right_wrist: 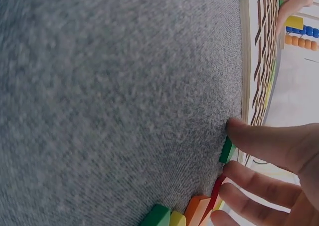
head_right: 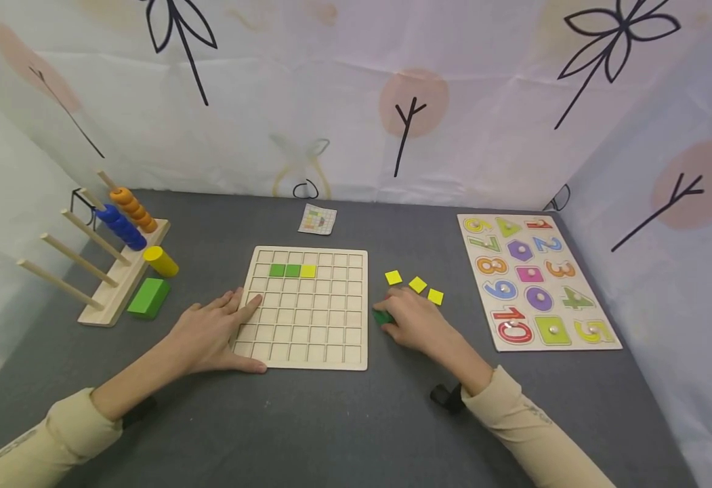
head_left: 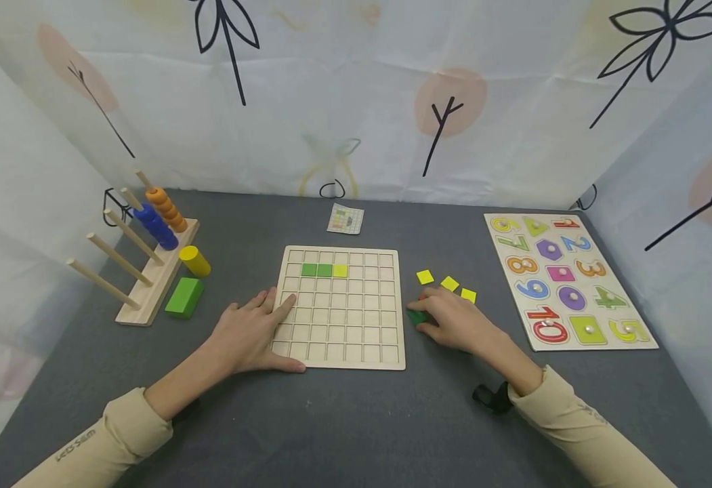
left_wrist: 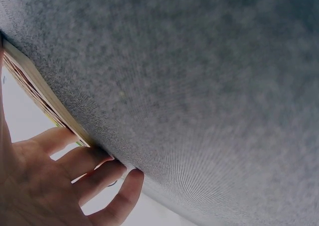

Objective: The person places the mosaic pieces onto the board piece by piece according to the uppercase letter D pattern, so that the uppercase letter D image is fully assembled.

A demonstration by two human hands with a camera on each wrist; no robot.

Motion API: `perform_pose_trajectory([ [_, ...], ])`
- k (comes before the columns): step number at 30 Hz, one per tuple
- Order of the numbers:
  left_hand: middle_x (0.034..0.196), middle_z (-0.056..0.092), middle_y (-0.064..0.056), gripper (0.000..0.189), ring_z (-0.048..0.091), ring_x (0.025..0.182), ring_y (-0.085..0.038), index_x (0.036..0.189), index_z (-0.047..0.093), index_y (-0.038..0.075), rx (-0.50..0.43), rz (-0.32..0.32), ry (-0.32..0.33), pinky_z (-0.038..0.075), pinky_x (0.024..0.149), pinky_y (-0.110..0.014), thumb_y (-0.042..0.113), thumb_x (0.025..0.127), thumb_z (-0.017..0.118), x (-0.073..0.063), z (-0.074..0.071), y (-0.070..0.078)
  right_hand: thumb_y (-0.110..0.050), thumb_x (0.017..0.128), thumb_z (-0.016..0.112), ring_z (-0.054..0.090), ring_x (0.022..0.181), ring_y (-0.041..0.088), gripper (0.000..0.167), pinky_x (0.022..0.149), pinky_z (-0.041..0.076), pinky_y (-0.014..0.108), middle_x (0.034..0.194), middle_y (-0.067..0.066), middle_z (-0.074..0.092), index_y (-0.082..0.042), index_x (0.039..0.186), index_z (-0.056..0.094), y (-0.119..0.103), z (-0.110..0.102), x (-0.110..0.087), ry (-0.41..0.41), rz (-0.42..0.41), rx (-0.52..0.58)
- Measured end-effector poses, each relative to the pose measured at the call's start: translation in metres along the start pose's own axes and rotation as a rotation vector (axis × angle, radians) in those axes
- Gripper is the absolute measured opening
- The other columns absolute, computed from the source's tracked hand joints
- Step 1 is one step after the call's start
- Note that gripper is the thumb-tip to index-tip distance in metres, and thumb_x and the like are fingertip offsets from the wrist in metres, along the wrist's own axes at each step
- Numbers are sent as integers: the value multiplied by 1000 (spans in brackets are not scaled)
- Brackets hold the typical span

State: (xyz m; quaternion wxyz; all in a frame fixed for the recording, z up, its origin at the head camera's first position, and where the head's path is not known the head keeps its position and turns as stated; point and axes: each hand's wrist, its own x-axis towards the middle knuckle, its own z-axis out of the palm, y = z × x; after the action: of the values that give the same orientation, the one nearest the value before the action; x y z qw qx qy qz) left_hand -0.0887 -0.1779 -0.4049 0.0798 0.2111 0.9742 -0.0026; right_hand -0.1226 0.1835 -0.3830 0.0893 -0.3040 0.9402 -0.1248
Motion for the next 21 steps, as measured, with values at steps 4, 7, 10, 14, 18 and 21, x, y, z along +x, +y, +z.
perform_pose_trajectory([
  [4, 156, 44, -30, 124, 50, 142, -44, 158, 41, 11, -3, -2, -6, 50, 90, -64, 91, 65, 64, -1, 0, 0, -6, 86, 80, 50, 78, 9, 36, 65, 39, 22, 97, 6, 67, -2, 122, 74, -1, 1, 1, 0, -7, 6],
  [7, 156, 43, -31, 125, 50, 142, -45, 157, 41, 11, -4, -4, -10, 50, 91, -65, 92, 65, 64, 0, 0, 0, -6, 86, 80, 49, 77, 9, 34, 64, 39, 22, 94, 5, 67, -2, 120, 75, -2, 2, 1, 6, 6, 0],
  [10, 156, 43, -31, 125, 49, 142, -45, 158, 40, 11, -5, -8, -15, 50, 92, -66, 92, 65, 64, 0, 0, 0, -9, 86, 80, 50, 77, 9, 32, 63, 40, 22, 94, 4, 67, -4, 118, 76, -4, 2, 1, 17, 32, -14],
  [14, 156, 43, -31, 125, 49, 142, -45, 158, 40, 11, -5, -9, -20, 49, 93, -66, 92, 65, 63, 0, 0, 0, -11, 87, 81, 53, 78, 9, 30, 62, 41, 23, 95, 4, 68, -5, 116, 77, -5, 4, 2, 30, 48, -19],
  [18, 156, 43, -31, 125, 49, 142, -45, 158, 40, 11, -5, -8, -22, 49, 92, -67, 92, 66, 63, 1, -1, 0, -11, 86, 81, 58, 79, 11, 29, 63, 45, 25, 96, 5, 69, -5, 114, 78, -5, 4, 2, 42, 50, -12],
  [21, 156, 43, -31, 125, 49, 142, -45, 158, 40, 11, -8, -8, -22, 49, 92, -66, 91, 66, 64, 1, -1, 0, -12, 86, 81, 64, 84, 15, 29, 66, 50, 28, 99, 6, 72, -5, 114, 78, -4, 4, 2, 51, 55, -6],
])
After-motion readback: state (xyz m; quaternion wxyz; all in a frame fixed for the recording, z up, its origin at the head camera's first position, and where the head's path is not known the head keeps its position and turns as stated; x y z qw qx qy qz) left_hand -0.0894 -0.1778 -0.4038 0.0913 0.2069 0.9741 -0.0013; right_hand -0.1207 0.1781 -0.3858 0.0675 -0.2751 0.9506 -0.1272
